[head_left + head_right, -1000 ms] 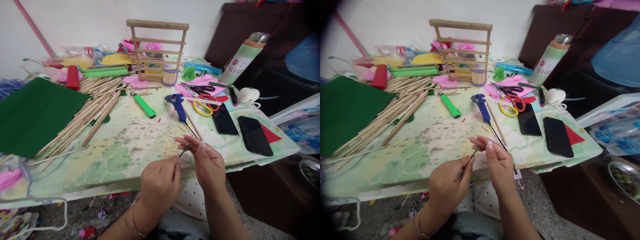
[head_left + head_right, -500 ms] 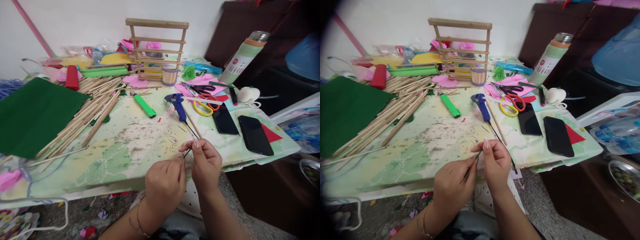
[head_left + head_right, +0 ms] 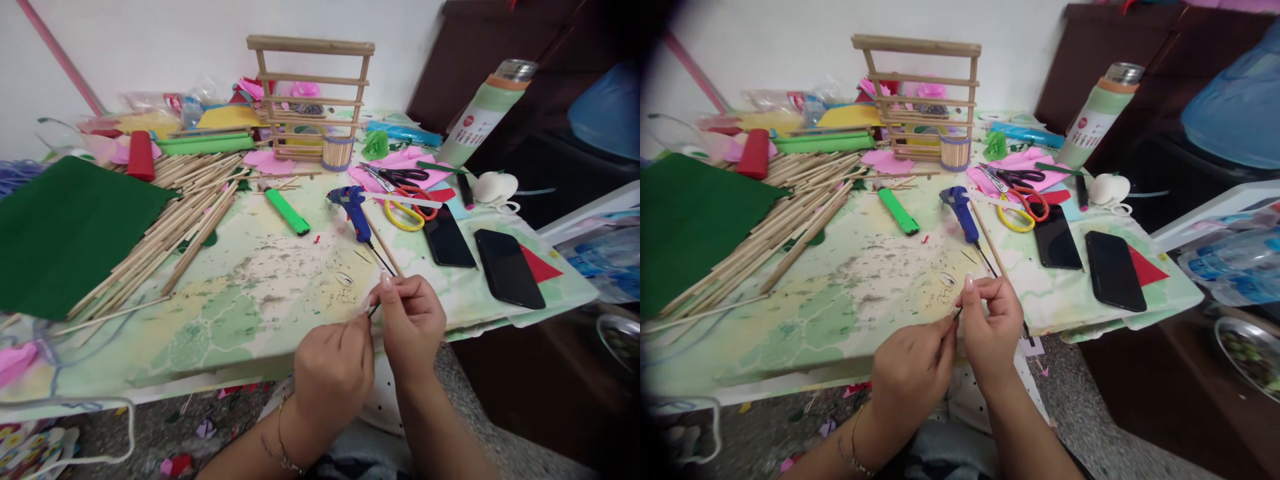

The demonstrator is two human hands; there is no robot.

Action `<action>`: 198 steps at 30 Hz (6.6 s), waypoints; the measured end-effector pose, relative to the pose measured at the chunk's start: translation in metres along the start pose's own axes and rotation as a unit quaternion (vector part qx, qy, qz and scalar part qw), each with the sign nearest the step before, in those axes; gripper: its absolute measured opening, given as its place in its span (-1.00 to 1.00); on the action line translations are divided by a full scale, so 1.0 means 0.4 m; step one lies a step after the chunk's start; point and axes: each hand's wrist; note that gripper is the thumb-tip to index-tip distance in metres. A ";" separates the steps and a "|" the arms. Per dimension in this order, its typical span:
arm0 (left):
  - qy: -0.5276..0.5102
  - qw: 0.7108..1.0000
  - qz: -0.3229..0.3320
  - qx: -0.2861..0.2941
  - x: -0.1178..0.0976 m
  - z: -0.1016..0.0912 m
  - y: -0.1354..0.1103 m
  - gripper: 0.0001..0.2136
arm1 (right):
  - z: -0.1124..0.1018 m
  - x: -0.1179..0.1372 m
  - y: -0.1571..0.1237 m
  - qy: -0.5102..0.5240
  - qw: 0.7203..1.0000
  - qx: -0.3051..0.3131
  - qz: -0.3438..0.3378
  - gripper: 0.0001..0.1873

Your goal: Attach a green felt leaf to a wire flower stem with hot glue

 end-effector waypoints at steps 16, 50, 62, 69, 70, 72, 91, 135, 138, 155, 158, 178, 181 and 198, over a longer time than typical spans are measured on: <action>-0.324 0.888 -0.247 0.214 0.013 -0.030 0.000 -0.85 | -0.047 -0.001 0.024 0.254 0.915 0.212 0.230 -0.78; -0.043 0.998 -0.014 0.032 -0.008 -0.015 -0.005 -0.87 | -0.045 0.018 -0.008 -0.014 0.996 0.088 0.023 -0.81; -0.608 0.608 -0.329 0.390 0.028 -0.004 0.020 -0.69 | -0.078 0.037 0.037 0.161 0.955 0.171 0.181 -0.81; -0.218 0.957 -0.074 0.178 0.012 -0.015 -0.002 -0.73 | -0.036 0.004 0.005 0.088 0.993 0.013 0.076 -0.81; -0.166 0.974 -0.045 0.149 0.014 -0.016 -0.006 -0.72 | -0.031 -0.004 0.002 0.077 0.996 -0.003 0.046 -0.80; -0.101 0.987 -0.019 0.122 0.019 -0.017 -0.012 -0.70 | -0.030 -0.014 0.002 0.070 0.997 0.005 0.018 -0.76; -0.063 0.993 -0.015 0.097 0.012 -0.020 -0.006 -0.71 | -0.013 -0.009 0.013 0.099 0.992 0.016 0.077 -0.80; -0.661 0.543 -0.438 0.277 0.032 -0.030 0.009 -0.66 | -0.051 0.019 0.010 0.221 0.895 0.255 0.291 -0.76; -0.667 0.541 -0.433 0.275 0.033 -0.027 0.007 -0.66 | -0.053 0.020 0.004 0.213 0.885 0.258 0.324 -0.79; -0.788 0.337 -0.418 0.301 0.054 0.004 -0.012 -0.77 | -0.064 0.030 0.037 0.228 0.909 0.236 0.258 -0.71; -0.835 0.229 -0.381 0.324 0.063 0.016 -0.020 -0.82 | -0.059 0.027 0.036 0.250 0.903 0.231 0.261 -0.80; -0.703 0.471 -0.461 0.267 0.012 -0.011 -0.008 -0.69 | -0.017 0.032 0.006 0.102 0.989 0.058 0.090 -0.81; -0.765 0.373 -0.436 0.292 0.024 -0.006 -0.015 -0.71 | -0.019 0.026 0.010 0.193 0.955 0.162 0.157 -0.78; -0.746 0.400 -0.448 0.290 0.010 0.005 -0.028 -0.69 | -0.004 0.054 0.010 0.257 0.931 0.151 0.210 -0.67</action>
Point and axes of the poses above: each hand's wrist, its own y-axis towards the middle knuckle, its own z-axis out of the palm, x = y × z, and after that the axes turned 3 degrees about y, right-handed
